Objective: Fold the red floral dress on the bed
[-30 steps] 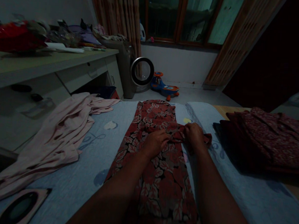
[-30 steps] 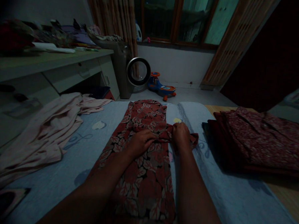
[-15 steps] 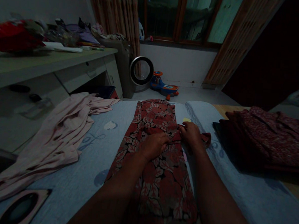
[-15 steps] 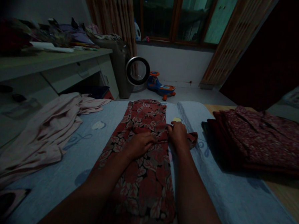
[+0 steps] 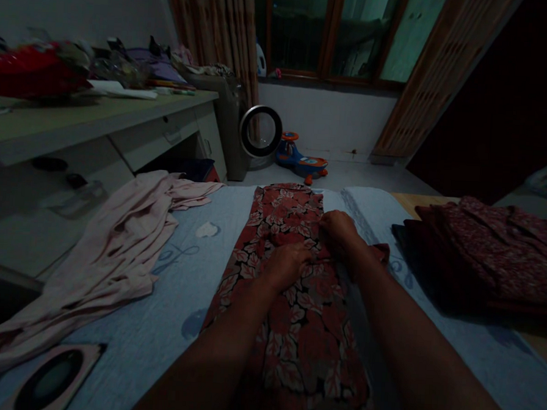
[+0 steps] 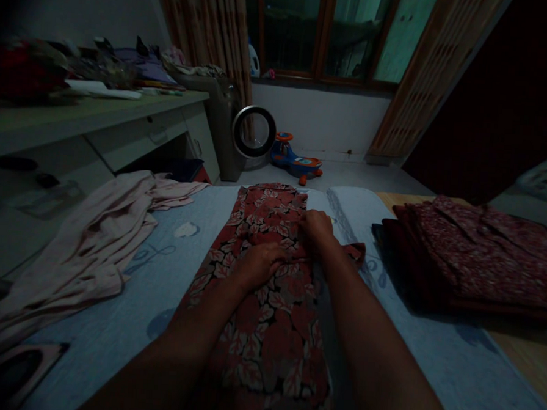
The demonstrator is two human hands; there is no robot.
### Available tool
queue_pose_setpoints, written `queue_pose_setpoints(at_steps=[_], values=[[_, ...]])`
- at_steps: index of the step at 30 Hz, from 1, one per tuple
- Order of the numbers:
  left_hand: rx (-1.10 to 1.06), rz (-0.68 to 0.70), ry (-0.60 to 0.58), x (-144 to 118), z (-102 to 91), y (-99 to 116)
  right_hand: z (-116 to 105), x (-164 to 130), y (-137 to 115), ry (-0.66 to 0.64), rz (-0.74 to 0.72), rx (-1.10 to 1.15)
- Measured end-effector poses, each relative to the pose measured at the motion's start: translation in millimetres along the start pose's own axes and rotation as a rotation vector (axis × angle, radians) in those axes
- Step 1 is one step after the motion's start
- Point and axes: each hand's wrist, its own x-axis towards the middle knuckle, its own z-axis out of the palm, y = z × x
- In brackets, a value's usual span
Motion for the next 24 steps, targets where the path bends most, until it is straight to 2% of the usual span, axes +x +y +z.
queue_pose_setpoints(at_steps=[5, 11, 15, 20, 24], values=[[0.014, 0.034, 0.017, 0, -1.6, 1, -4, 13, 5, -0.001, -0.006, -0.002], [-0.006, 0.028, 0.015, 0, -6.2, 6, 6, 20, 1, 0.003, -0.034, 0.025], [0.003, -0.004, -0.012, 0, -6.6, 7, 8, 17, 22, 0.009, 0.000, 0.024], [0.107, -0.005, -0.056, 2, -4.1, 9, 2, 5, 57, -0.180, -0.015, -0.027], [0.163, -0.029, -0.086, 5, -2.2, 15, -2, 0, 64, -0.234, -0.056, -0.024]])
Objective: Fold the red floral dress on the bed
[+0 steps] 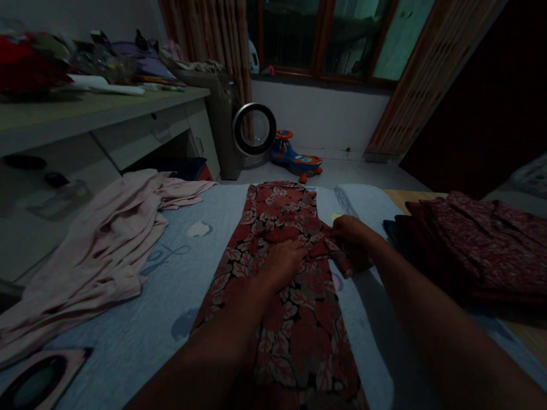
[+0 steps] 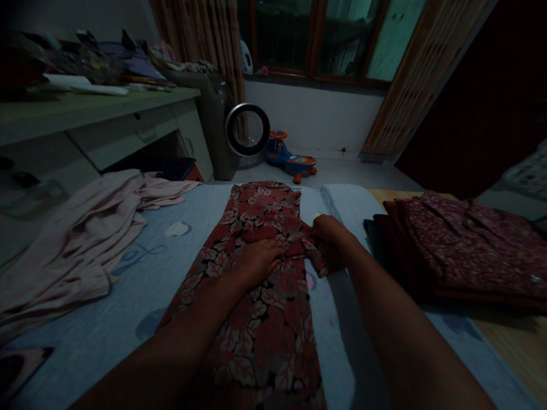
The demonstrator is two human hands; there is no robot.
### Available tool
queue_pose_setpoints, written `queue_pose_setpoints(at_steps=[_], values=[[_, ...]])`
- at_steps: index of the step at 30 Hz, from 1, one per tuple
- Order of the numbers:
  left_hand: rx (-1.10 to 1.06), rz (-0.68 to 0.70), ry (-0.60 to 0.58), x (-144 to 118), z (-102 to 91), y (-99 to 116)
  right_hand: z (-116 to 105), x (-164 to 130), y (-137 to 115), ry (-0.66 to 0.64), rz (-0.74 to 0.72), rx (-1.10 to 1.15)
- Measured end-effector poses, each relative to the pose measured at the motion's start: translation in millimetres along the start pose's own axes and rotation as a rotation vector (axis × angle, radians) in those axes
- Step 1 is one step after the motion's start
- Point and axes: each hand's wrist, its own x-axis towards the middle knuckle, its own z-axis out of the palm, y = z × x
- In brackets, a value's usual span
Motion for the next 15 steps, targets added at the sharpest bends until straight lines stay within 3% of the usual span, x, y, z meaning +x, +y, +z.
queue_pose_setpoints(at_steps=[10, 15], values=[[0.003, -0.001, 0.054, 0, 0.4, 1, -3, 4, 10, 0.149, 0.015, -0.029], [0.028, 0.019, 0.074, 3, 0.9, 6, -9, -24, 18, 0.010, 0.039, -0.017]])
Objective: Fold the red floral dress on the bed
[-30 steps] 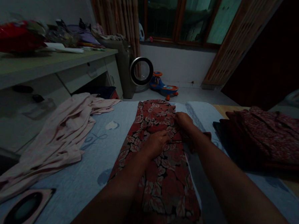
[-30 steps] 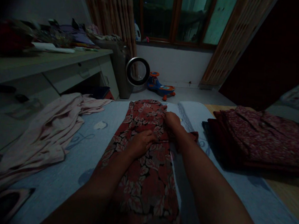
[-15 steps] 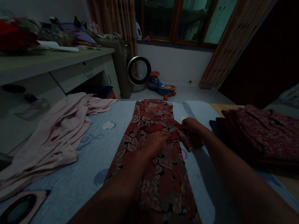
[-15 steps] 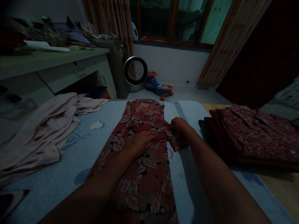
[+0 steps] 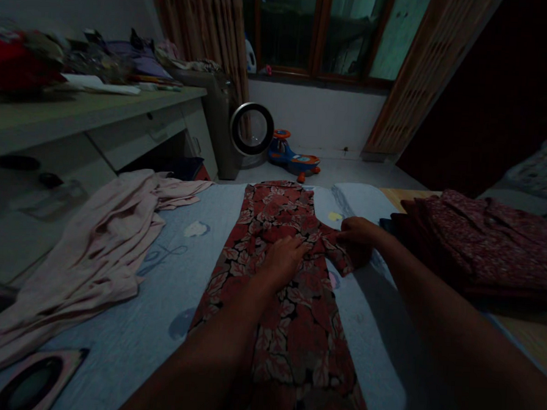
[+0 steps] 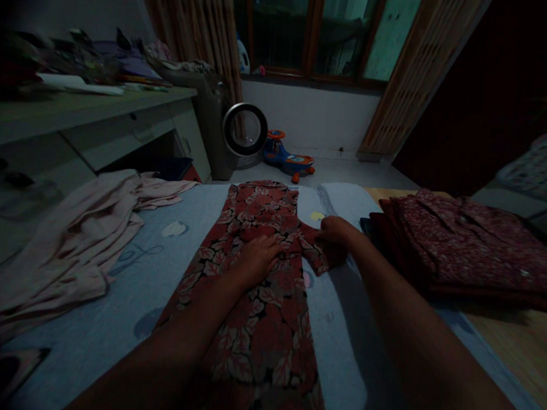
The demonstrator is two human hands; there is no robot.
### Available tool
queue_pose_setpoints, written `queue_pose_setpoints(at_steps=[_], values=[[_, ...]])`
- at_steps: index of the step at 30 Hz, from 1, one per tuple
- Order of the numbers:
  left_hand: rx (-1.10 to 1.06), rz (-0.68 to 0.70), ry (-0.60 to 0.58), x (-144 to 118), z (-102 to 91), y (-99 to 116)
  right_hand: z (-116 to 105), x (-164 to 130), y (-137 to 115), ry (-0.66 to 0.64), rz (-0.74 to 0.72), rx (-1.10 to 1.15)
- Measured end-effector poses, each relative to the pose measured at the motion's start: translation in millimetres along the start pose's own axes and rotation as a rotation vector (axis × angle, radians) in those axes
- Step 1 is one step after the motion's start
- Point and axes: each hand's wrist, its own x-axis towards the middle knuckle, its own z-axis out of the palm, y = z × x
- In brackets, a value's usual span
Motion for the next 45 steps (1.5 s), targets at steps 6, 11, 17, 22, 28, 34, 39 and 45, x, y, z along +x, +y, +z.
queue_pose_setpoints(at_steps=[6, 11, 17, 22, 28, 34, 39, 45], values=[[-0.047, -0.054, 0.001, 3, 9.0, -2, 10, -62, -19, 0.177, -0.050, -0.125], [-0.061, -0.036, 0.025, 4, 10.7, -5, 25, -97, -33, 0.111, -0.125, 0.006], [-0.084, -0.102, 0.028, 1, 7.0, -5, 10, -108, 5, 0.237, 0.044, 0.363], [-0.134, -0.087, 0.027, 0, 6.5, -3, 11, -120, 8, 0.155, 0.152, 0.378], [-0.138, -0.048, 0.024, 2, 12.2, -5, 29, -140, -25, 0.262, 0.157, -0.004], [-0.139, -0.038, 0.056, 2, 16.3, -7, 50, -148, -42, 0.324, -0.129, -0.035], [-0.122, -0.050, 0.049, 1, 10.5, -4, 59, -148, -44, 0.470, -0.136, -0.169], [-0.130, -0.055, 0.037, 2, 9.0, -4, 72, -151, -37, 0.641, -0.260, -0.180]])
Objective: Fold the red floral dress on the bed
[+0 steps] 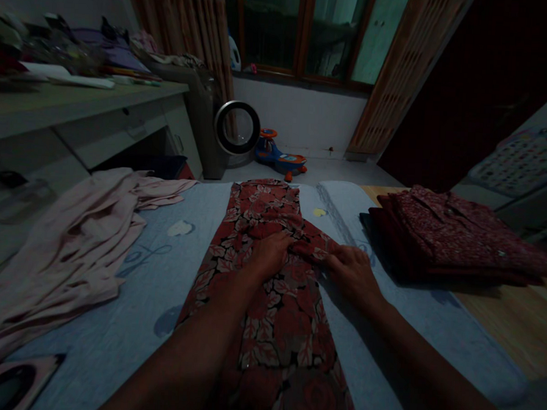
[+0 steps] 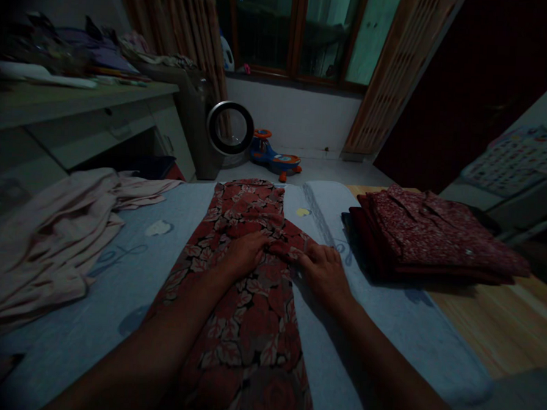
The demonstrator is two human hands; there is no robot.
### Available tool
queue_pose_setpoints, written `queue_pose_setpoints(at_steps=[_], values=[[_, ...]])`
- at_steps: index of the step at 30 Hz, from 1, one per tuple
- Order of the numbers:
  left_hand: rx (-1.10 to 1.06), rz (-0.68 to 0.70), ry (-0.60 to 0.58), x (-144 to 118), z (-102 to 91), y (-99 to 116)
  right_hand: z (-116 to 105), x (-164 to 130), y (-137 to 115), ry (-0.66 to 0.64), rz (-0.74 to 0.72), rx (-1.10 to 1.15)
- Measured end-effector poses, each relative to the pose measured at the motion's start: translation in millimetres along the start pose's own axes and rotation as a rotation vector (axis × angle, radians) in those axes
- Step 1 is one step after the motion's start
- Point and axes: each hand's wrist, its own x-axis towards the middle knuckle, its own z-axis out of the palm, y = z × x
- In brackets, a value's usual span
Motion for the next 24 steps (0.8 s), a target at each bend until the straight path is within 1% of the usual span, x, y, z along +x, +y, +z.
queue_pose_setpoints(at_steps=[3, 6, 8, 11, 13, 15, 17, 19, 22, 24], values=[[0.002, 0.005, 0.002, 0, 1.2, -2, 3, -3, 3, 0.038, -0.051, 0.035], [0.008, 0.007, 0.009, 0, 1.0, -2, 3, -3, 5, -0.015, -0.043, 0.032], [0.011, -0.003, 0.003, 1, 0.3, -1, 3, -1, 5, -0.052, -0.004, 0.041], [0.017, -0.007, -0.002, 1, -1.1, 0, 5, 0, 10, -0.074, 0.085, 0.106], [0.034, -0.003, -0.005, 1, -2.5, 1, 7, 1, 15, -0.078, 0.144, 0.181], [0.067, 0.005, 0.001, 1, -4.6, 4, 8, 2, 23, -0.107, 0.168, 0.286], [0.093, 0.047, 0.022, 0, -6.6, 9, 7, 4, 30, -0.156, 0.163, 0.400], [0.095, 0.135, 0.036, 0, -7.7, 18, 5, 6, 34, -0.203, 0.163, 0.482], [0.068, 0.263, 0.006, 0, -5.7, 35, 1, 8, 35, -0.235, 0.177, 0.533], [0.056, 0.298, -0.015, 1, -1.7, 44, 0, 7, 32, -0.239, 0.175, 0.539]])
